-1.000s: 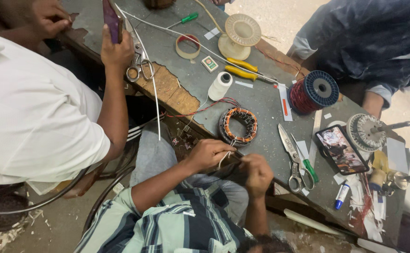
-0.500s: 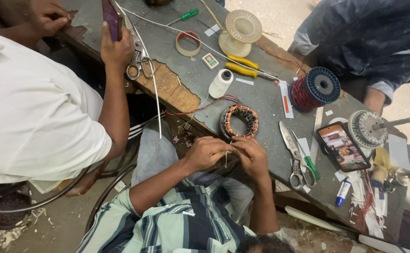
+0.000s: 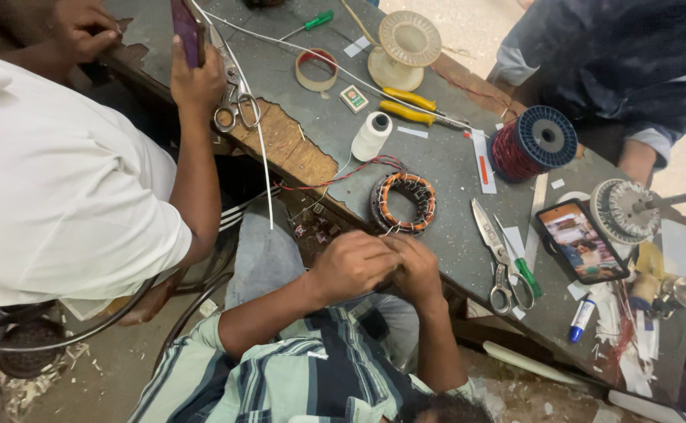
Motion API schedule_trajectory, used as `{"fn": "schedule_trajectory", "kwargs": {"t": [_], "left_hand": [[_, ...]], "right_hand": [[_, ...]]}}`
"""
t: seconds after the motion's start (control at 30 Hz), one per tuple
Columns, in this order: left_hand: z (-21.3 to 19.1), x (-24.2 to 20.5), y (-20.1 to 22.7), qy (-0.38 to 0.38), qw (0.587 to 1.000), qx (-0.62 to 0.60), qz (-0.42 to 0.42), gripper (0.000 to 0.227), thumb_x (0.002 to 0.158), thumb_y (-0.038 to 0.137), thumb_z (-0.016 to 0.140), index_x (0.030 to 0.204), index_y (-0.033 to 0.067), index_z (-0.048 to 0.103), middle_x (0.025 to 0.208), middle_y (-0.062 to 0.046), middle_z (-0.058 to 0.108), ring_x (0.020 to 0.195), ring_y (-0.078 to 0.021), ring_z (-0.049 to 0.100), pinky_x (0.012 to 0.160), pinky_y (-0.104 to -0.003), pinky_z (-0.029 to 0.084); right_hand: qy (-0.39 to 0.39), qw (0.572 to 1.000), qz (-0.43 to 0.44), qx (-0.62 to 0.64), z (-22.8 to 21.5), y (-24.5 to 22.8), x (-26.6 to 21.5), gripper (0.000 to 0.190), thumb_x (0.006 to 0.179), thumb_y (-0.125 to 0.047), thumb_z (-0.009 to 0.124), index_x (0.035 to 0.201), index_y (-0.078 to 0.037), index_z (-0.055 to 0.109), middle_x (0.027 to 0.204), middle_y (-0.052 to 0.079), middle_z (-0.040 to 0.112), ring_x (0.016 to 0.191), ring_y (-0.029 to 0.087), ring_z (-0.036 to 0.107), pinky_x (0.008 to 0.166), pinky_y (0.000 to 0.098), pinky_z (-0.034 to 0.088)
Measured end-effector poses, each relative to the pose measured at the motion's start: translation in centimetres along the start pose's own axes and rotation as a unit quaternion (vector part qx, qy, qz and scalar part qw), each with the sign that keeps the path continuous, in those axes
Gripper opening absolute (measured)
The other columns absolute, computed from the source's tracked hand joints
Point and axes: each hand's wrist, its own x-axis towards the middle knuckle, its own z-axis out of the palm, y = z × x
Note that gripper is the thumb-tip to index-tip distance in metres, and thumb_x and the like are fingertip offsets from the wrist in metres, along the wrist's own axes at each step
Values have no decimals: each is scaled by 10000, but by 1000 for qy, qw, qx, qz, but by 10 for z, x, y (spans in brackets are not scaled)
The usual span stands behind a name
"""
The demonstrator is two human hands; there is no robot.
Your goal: The person winds white thread around a copper-wound toroidal coil to secure the windings. They repeatedly wrap the thread, pull it taut, and tie knots to hold the coil in place. The person uses scissors to cut the thread and continues the process until the coil is fully bound.
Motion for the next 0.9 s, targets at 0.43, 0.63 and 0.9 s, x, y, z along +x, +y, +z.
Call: {"fn": "schedule_trajectory", "kwargs": {"t": [0.43,0.63,0.9], "left_hand": [[3,8,-33,-21,997,65,-31,216,888,122,715,1096,92,766,1020,-35,757,940,-207,713,846,-377,558],[10,-3,-38,0,992,-12,-125,108,858,181,756,907,88,779,926,-51,757,868,-244,725,802,-386,575],[7,9,-46,-34,985,-87,-147,316,883,93,657,1184,15,713,1118,-166,688,1048,-351,656,919,-441,519]], "right_hand": [[113,829,398,376,23,35,-35,112,933,-35,736,1031,20,739,807,35,693,650,66,582,580,210,444],[99,838,333,421,18,23,-26,65,906,-11,728,916,-13,664,997,29,702,781,70,607,690,220,496],[124,972,-122,-155,6,9,0,225,768,76,775,809,-34,583,926,136,676,756,295,631,668,405,512]]}}
